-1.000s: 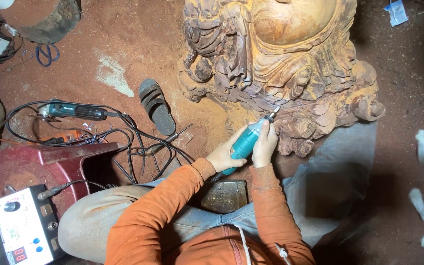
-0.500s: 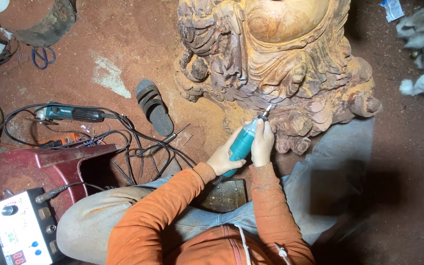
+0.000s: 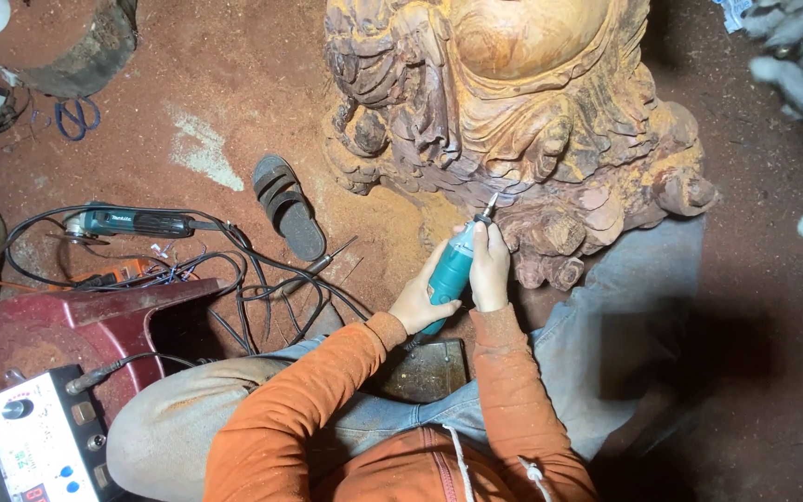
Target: Carving intricate details into a large wooden statue using a handheld rotary tool.
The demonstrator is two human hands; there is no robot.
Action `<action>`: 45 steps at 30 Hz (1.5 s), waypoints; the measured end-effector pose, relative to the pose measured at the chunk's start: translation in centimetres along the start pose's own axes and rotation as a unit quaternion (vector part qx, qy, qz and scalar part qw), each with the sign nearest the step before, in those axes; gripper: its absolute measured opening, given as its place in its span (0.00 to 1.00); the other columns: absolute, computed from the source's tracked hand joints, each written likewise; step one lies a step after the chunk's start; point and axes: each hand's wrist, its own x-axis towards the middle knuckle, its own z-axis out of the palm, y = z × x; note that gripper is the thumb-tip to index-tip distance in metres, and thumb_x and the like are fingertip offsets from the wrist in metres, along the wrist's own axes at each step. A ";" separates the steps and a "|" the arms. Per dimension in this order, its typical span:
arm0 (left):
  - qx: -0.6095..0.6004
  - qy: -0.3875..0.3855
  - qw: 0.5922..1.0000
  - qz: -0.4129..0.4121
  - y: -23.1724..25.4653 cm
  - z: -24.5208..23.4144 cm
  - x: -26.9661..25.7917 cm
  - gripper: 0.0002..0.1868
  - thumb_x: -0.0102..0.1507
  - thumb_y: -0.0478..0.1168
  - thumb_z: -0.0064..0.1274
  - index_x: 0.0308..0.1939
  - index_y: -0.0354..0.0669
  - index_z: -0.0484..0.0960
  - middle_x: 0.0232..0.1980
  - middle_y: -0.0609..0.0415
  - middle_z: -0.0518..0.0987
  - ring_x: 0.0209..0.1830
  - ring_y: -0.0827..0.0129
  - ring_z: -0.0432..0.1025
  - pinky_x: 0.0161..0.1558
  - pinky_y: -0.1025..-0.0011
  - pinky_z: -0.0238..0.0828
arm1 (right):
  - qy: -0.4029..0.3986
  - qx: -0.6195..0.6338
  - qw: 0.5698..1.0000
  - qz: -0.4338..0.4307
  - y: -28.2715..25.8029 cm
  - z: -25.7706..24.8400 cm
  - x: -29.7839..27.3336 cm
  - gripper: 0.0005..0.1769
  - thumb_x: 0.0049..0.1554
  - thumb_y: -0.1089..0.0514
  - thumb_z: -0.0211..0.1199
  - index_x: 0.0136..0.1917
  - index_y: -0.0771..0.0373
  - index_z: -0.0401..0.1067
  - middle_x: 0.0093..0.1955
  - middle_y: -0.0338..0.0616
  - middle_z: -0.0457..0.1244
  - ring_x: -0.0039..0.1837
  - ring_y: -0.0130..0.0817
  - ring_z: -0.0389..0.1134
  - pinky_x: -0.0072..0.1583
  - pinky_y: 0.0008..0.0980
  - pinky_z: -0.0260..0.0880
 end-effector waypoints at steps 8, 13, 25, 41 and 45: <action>0.006 0.010 1.000 0.001 0.9 -0.3 -0.1 0.58 0.50 0.47 0.66 0.80 0.67 0.49 0.68 0.30 0.71 0.68 0.37 0.66 0.67 0.48 0.66 | 0.021 -0.030 0.999 0.002 1.9 0.8 0.8 0.20 0.69 0.47 0.49 0.59 0.64 0.72 0.53 0.54 0.70 0.60 0.45 0.69 0.62 0.48 0.66; 0.005 0.019 1.000 -0.002 0.3 -0.2 0.2 0.59 0.50 0.47 0.67 0.80 0.69 0.49 0.67 0.32 0.72 0.68 0.38 0.67 0.66 0.49 0.66 | 0.034 -0.038 0.999 0.005 2.7 1.1 1.2 0.23 0.68 0.45 0.51 0.63 0.63 0.72 0.53 0.56 0.69 0.60 0.43 0.69 0.62 0.47 0.66; 0.004 0.023 1.000 -0.006 0.7 -0.5 0.3 0.58 0.51 0.48 0.66 0.80 0.71 0.48 0.67 0.33 0.73 0.66 0.38 0.68 0.65 0.49 0.67 | 0.034 -0.052 0.998 0.002 1.9 2.1 1.2 0.23 0.68 0.42 0.51 0.61 0.59 0.74 0.54 0.56 0.69 0.61 0.48 0.69 0.61 0.49 0.66; -0.004 0.034 0.999 0.004 1.4 -0.9 0.4 0.58 0.51 0.48 0.66 0.80 0.70 0.48 0.69 0.33 0.71 0.68 0.39 0.67 0.67 0.49 0.65 | 0.026 -0.073 0.997 0.002 2.9 2.3 1.6 0.23 0.67 0.42 0.51 0.60 0.62 0.73 0.52 0.62 0.68 0.59 0.57 0.69 0.58 0.53 0.66; -0.002 0.036 0.999 0.004 0.4 -1.1 0.6 0.58 0.52 0.47 0.66 0.81 0.68 0.47 0.68 0.31 0.71 0.67 0.37 0.67 0.66 0.47 0.65 | 0.018 -0.065 0.998 -0.006 1.9 2.5 1.4 0.23 0.67 0.43 0.50 0.59 0.62 0.74 0.51 0.61 0.68 0.57 0.55 0.69 0.57 0.53 0.66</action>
